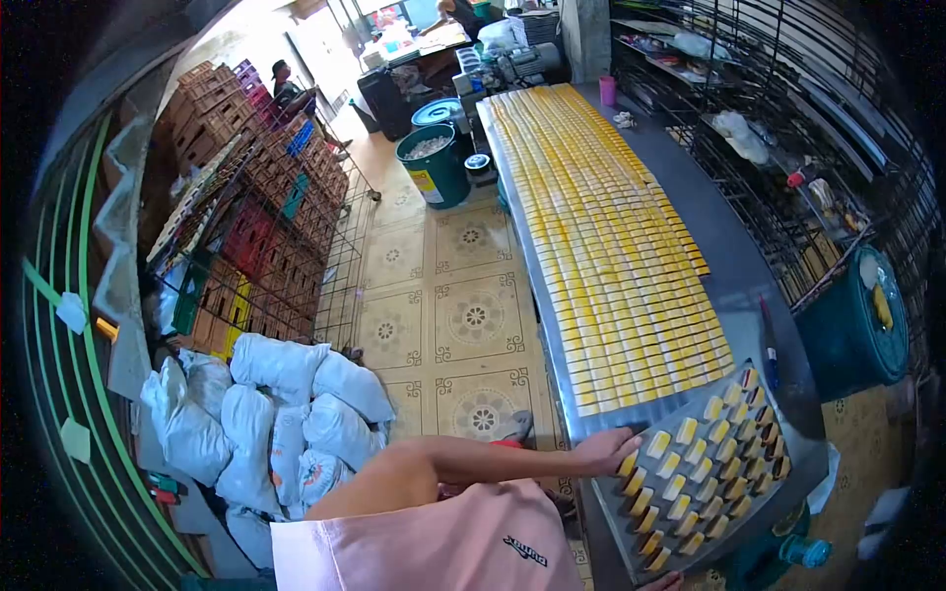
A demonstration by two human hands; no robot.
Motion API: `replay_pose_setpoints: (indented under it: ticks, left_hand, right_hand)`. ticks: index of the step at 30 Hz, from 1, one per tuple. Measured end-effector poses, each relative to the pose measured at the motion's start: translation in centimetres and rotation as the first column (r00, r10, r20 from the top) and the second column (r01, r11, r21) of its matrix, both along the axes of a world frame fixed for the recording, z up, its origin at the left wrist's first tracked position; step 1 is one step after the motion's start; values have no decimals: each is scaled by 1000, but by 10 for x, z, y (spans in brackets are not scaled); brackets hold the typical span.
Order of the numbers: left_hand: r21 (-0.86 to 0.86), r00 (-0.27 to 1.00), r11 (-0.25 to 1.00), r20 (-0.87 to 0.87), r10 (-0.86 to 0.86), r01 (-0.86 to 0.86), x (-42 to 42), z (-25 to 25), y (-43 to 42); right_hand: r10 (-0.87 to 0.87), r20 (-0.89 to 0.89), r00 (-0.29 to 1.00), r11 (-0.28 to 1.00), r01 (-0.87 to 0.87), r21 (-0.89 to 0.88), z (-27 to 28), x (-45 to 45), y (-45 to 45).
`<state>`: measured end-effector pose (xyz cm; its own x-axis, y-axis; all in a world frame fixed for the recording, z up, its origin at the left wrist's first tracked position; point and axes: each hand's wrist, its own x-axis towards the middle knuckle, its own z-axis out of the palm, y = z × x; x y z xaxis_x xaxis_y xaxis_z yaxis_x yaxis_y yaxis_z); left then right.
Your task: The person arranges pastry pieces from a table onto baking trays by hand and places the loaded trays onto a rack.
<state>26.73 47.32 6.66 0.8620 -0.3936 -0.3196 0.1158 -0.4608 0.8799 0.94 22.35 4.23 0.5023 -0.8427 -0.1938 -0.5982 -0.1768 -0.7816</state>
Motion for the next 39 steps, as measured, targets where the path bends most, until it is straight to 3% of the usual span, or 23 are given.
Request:
replay_pose_setpoints:
  ticks: [2,6,8,9,11,12,14,15,17,19,22,24,25,26,28,29,31,32,33,34,35,37,39]
  left_hand:
    - [-69,989,996,-142,39,-49,-1,16,29]
    - [-178,994,983,-102,28,-46,10,5,109]
    - [-624,951,749,-308,27,-224,4,31,160]
    - [-634,955,739,-293,43,-228,0,41,189]
    - [-798,854,482,-490,-172,-361,-7,54,250]
    - [-809,867,468,-473,-158,-356,-9,56,275]
    - [-873,834,278,-473,-284,-400,-10,53,328]
    - [-878,842,260,-467,-272,-403,-7,50,355]
    - [-815,826,261,-555,-96,-517,-4,46,409]
    - [-821,837,222,-546,-31,-527,-8,52,458]
    - [-838,848,132,-522,86,-529,-13,66,522]
    - [-851,847,47,-512,147,-523,-16,66,552]
    - [-857,844,4,-506,177,-515,-18,66,567]
    - [-861,835,-33,-501,227,-508,-21,59,581]
    - [-861,810,-86,-502,303,-501,-30,52,607]
    - [-869,798,-121,-490,349,-481,-32,58,619]
    - [-879,777,-159,-473,415,-450,-31,68,642]
    - [-889,744,-188,-453,491,-418,-31,74,653]
    - [-899,703,-214,-432,565,-381,-30,78,665]
    - [-903,688,-216,-424,588,-372,-27,80,678]
    - [-901,632,-235,-425,648,-365,-27,81,691]
    - [-899,552,-251,-421,720,-358,-26,84,716]
    - [-905,452,-278,-405,795,-322,-19,88,739]
  right_hand:
    - [7,-16,1000,999,-8,-48,21,9,25]
    - [120,7,993,979,-117,-164,33,35,69]
    - [207,2,978,956,-202,-212,68,61,114]
    - [226,15,974,950,-217,-223,74,76,132]
    - [331,36,943,928,-319,-191,76,107,173]
    - [352,50,935,920,-335,-205,75,120,192]
    - [415,99,904,907,-420,30,65,150,232]
    - [435,97,895,898,-439,19,71,166,259]
    - [531,168,831,844,-535,-23,88,195,320]
    - [475,89,876,879,-467,-91,66,216,354]
    - [635,254,730,763,-643,-58,60,274,396]
    - [738,116,665,601,-726,334,66,311,418]
    - [756,117,644,582,-744,329,63,328,438]
    - [680,407,610,500,-792,351,61,346,465]
    - [549,653,522,387,-851,355,71,377,516]
    - [439,680,587,327,-810,488,91,388,553]
    - [339,685,645,228,-763,605,83,416,582]
    - [510,588,628,197,-751,631,45,441,584]
    - [664,476,576,170,-736,655,9,461,589]
    - [720,571,393,57,-855,515,-16,470,604]
    - [726,579,372,28,-856,516,-25,477,619]
    - [894,338,293,37,-801,598,-44,493,649]
    - [929,310,201,-33,-790,612,-70,517,674]
